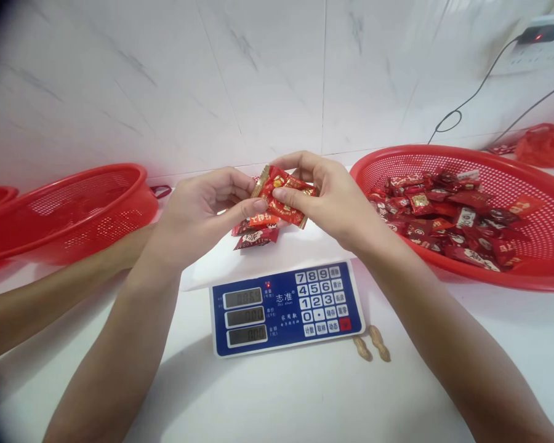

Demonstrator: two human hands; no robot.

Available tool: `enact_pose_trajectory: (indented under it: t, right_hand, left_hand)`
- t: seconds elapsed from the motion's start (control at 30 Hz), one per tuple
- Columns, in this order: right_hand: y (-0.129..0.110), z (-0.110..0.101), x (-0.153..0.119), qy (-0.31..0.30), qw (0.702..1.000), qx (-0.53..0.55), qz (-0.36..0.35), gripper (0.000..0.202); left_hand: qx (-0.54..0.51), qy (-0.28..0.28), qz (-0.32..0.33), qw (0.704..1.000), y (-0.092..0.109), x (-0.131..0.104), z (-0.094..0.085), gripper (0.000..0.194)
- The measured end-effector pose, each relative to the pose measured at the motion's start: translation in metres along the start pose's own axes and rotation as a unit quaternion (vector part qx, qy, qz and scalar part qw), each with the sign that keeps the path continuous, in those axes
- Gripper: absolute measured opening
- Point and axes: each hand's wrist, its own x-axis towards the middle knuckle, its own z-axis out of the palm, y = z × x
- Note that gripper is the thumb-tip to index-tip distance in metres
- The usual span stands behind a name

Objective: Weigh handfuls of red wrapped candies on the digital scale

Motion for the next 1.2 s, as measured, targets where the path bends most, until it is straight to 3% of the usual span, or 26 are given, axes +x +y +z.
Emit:
enact_pose_trajectory:
  t: [0.23,0.6,0.7,0.8,0.93,1.0,1.07,1.13,1.2]
  right_hand:
    - [0.0,0.001,0.001,0.005,1.0,0.006,0.009,0.027]
    - [-0.003,0.0,0.0,0.025,1.0,-0.004,-0.004,0.025]
    - [-0.015,-0.021,-0.006,0.137,0.986,-0.058,-0.074,0.022]
    - [-0.025,-0.063,-0.016,0.229,0.943,-0.216,-0.11,0.021]
    - [-0.023,-0.113,-0.023,0.237,0.877,-0.415,0.054,0.027]
    - [-0.018,-0.114,-0.022,0.229,0.867,-0.436,0.076,0.031]
    - [-0.014,-0.097,-0.019,0.188,0.886,-0.422,0.038,0.036]
    - [-0.009,-0.067,-0.012,0.083,0.922,-0.377,-0.005,0.046]
    - [-0.003,-0.034,-0.002,-0.071,0.935,-0.346,-0.013,0.069]
  left_hand:
    - [0.009,-0.024,-0.008,1.0,0.001,-0.001,0.0,0.021]
    - [0.022,-0.013,-0.005,1.0,0.004,0.0,-0.004,0.016]
    - [0.054,0.04,-0.007,0.998,0.005,0.0,-0.019,0.014]
    - [0.085,0.091,-0.023,0.992,0.002,0.001,-0.04,0.02]
    - [0.162,0.025,-0.073,0.984,-0.008,0.004,-0.058,0.028]
    - [0.198,-0.027,-0.092,0.976,-0.014,0.007,-0.061,0.033]
    - [0.231,-0.071,-0.112,0.964,-0.02,0.012,-0.061,0.043]
    - [0.269,-0.124,-0.13,0.946,-0.027,0.019,-0.061,0.064]
    - [0.295,-0.19,-0.135,0.927,-0.034,0.025,-0.059,0.096]
